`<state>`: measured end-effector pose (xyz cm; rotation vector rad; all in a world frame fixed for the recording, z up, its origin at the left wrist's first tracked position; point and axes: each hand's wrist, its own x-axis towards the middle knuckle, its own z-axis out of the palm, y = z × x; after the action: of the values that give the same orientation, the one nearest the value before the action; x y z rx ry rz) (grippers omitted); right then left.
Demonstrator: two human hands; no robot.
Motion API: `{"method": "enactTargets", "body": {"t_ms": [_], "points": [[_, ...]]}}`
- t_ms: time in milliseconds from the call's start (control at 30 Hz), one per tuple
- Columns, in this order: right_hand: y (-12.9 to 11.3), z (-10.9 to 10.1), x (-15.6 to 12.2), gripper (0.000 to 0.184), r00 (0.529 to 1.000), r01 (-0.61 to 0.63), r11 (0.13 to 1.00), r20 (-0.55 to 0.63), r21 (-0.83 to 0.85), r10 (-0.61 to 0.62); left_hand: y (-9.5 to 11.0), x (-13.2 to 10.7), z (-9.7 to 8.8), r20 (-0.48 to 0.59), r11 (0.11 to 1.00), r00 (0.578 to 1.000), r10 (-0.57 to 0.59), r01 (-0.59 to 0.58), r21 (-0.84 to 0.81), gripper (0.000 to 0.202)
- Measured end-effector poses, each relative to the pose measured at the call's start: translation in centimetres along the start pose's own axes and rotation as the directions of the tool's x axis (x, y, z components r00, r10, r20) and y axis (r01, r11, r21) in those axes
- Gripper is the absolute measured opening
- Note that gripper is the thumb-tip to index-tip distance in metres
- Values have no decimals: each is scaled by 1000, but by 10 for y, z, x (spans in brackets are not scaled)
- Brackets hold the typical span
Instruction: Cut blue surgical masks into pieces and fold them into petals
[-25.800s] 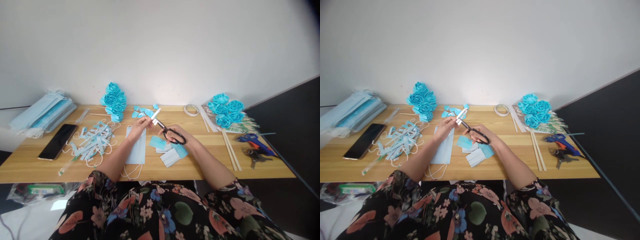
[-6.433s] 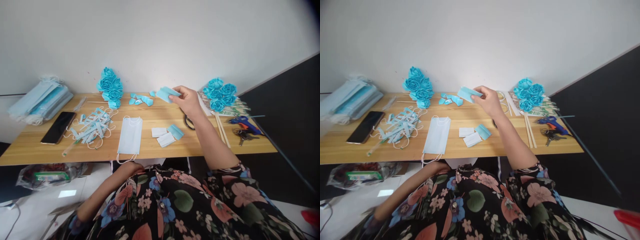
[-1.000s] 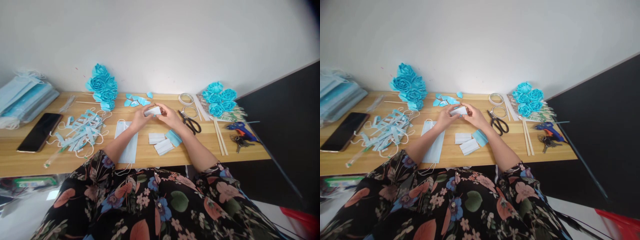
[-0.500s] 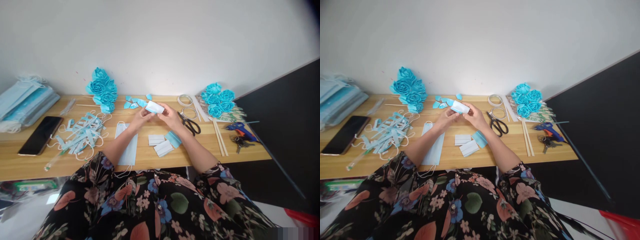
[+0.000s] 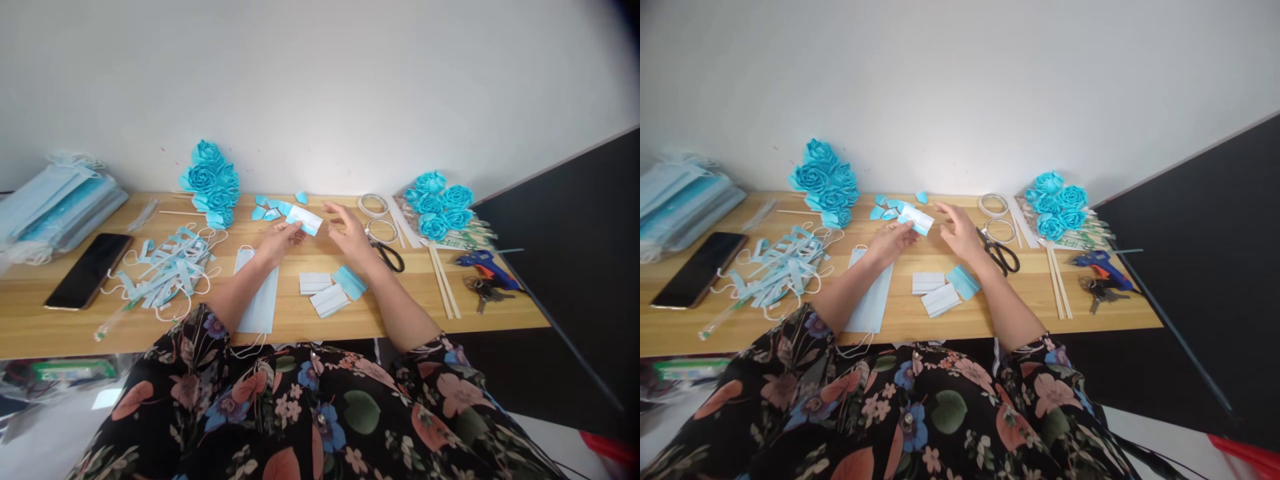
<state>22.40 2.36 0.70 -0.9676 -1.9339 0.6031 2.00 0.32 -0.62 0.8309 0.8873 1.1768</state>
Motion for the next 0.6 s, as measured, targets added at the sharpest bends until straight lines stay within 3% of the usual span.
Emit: {"method": "enactTargets", "body": {"t_ms": [133, 267, 433, 600], "points": [[-1, 1, 1, 61, 968, 251, 953, 64, -169, -243, 0, -1, 0, 34, 1000, 999, -1, 1, 8, 40], [-3, 6, 1, 47, 929, 368, 913, 117, -179, -351, -3, -1, 0, 54, 997, 998, 19, -23, 74, 40], [1, 7, 1, 18, 933, 350, 925, 141, -148, -331, -4, -1, 0, 11, 984, 1000, 28, -29, 174, 43], [1, 8, 0, 14, 958, 269, 958, 126, -100, -256, -4, 0, 0, 40, 987, 999, 37, -43, 156, 48]]}}
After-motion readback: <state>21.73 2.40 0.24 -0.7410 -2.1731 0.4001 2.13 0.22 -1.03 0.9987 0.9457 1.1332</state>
